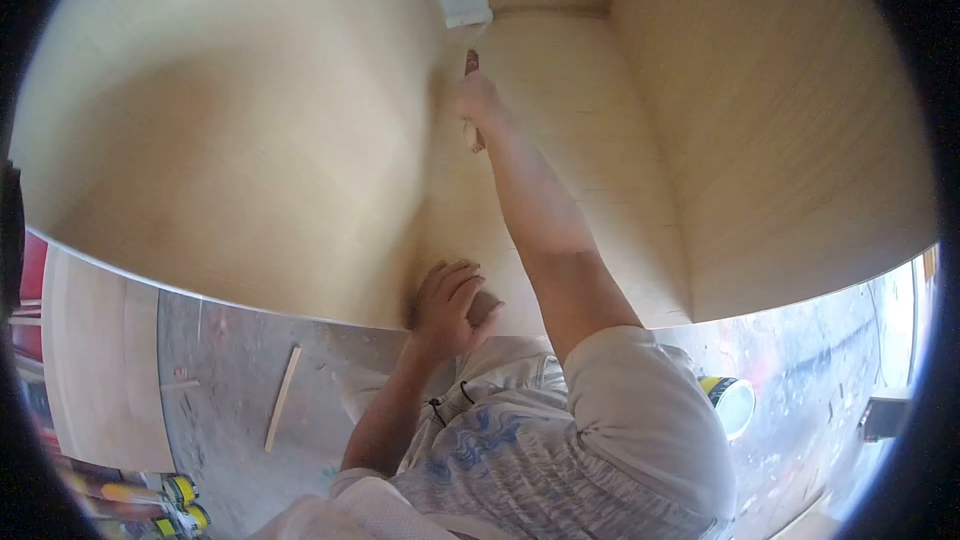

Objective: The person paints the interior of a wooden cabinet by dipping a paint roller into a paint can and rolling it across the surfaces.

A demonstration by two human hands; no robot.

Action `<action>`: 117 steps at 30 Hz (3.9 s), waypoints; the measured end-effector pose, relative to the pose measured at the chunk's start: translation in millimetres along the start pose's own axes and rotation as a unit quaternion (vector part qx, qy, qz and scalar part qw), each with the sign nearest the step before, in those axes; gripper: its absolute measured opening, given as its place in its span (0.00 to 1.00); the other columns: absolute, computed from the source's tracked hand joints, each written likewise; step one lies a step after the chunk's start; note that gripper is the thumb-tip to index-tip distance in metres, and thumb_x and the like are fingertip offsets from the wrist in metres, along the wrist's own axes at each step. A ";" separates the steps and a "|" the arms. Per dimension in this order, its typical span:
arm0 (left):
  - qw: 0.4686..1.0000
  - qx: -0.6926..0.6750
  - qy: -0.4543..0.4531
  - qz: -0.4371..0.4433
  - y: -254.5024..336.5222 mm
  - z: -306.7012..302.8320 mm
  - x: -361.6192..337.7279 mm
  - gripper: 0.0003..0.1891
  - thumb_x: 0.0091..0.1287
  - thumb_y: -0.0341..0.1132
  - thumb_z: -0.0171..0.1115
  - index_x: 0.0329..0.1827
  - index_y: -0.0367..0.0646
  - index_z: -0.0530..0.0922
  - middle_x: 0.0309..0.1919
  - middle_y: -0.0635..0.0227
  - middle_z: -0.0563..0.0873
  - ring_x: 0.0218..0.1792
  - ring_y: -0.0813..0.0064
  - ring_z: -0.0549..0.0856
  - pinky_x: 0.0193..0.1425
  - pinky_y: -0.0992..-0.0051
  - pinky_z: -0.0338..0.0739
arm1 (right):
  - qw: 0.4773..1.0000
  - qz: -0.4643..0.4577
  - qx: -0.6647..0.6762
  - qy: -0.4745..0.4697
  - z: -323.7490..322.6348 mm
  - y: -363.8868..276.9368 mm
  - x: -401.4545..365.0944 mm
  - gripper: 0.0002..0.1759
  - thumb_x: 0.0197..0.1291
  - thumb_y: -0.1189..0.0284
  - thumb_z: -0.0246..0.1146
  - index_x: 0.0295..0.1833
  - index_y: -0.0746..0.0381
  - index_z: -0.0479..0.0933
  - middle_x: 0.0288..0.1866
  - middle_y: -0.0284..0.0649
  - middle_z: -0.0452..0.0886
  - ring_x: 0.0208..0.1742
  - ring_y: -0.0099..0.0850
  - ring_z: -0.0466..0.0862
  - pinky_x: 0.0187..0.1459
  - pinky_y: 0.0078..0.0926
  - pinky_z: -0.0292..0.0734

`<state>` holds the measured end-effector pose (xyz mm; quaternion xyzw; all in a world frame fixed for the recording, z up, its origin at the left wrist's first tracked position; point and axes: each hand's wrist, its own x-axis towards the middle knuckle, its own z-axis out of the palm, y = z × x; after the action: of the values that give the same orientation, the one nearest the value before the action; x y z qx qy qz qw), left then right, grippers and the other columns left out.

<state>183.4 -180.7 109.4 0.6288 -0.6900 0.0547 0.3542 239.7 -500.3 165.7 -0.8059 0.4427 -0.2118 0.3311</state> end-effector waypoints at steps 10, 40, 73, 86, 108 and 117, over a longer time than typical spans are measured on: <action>0.999 0.013 0.016 0.025 -4.7 11.8 -5.8 0.20 0.53 0.43 0.71 0.41 0.37 0.79 0.47 0.55 0.80 0.52 0.53 0.78 0.63 0.50 0.67 | 0.982 -0.072 0.056 0.166 -13.6 -27.9 -14.2 0.24 0.58 0.69 0.53 0.58 0.70 0.75 0.44 0.62 0.81 0.51 0.52 0.81 0.52 0.41 0.77; 1.000 -0.001 -0.008 -0.015 -1.5 9.6 -6.4 0.20 0.56 0.44 0.68 0.44 0.37 0.78 0.49 0.57 0.80 0.54 0.57 0.77 0.65 0.49 0.65 | 0.967 -0.092 0.100 0.214 -83.5 -89.6 41.5 0.26 0.58 0.69 0.57 0.62 0.64 0.72 0.44 0.59 0.82 0.47 0.51 0.83 0.48 0.39 0.79; 0.999 -0.007 -0.014 -0.030 -1.4 8.1 -6.3 0.19 0.54 0.44 0.69 0.42 0.38 0.79 0.47 0.57 0.80 0.53 0.55 0.78 0.65 0.47 0.65 | 0.949 -0.119 0.047 0.289 -98.7 -39.0 28.0 0.20 0.64 0.62 0.55 0.53 0.65 0.78 0.35 0.55 0.84 0.38 0.54 0.83 0.39 0.40 0.76; 1.000 0.009 0.001 -0.006 1.6 10.9 -9.7 0.20 0.50 0.42 0.72 0.42 0.41 0.79 0.45 0.58 0.81 0.51 0.55 0.79 0.64 0.48 0.66 | 0.976 0.042 0.198 0.075 -37.8 44.0 -15.8 0.15 0.65 0.66 0.55 0.45 0.64 0.82 0.17 0.38 0.74 0.15 0.29 0.74 0.18 0.32 0.70; 1.000 -0.003 0.008 -0.004 -9.6 14.9 -7.6 0.19 0.53 0.44 0.71 0.41 0.39 0.79 0.44 0.58 0.82 0.51 0.58 0.80 0.61 0.51 0.69 | 0.927 -0.132 0.244 0.251 -209.7 -127.2 60.9 0.21 0.62 0.60 0.57 0.53 0.63 0.79 0.42 0.58 0.83 0.46 0.50 0.84 0.48 0.44 0.76; 1.000 0.000 0.006 0.000 -5.0 14.7 -5.6 0.21 0.54 0.46 0.70 0.42 0.39 0.80 0.44 0.60 0.82 0.50 0.58 0.80 0.63 0.50 0.68 | 0.914 -0.164 -0.151 0.339 -249.8 -48.9 9.8 0.20 0.61 0.68 0.58 0.58 0.61 0.77 0.47 0.57 0.81 0.50 0.54 0.81 0.49 0.46 0.77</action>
<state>181.4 -184.8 93.5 0.6283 -0.6880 0.0590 0.3583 114.3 -576.1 374.0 -0.7874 0.4164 -0.4545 -0.0038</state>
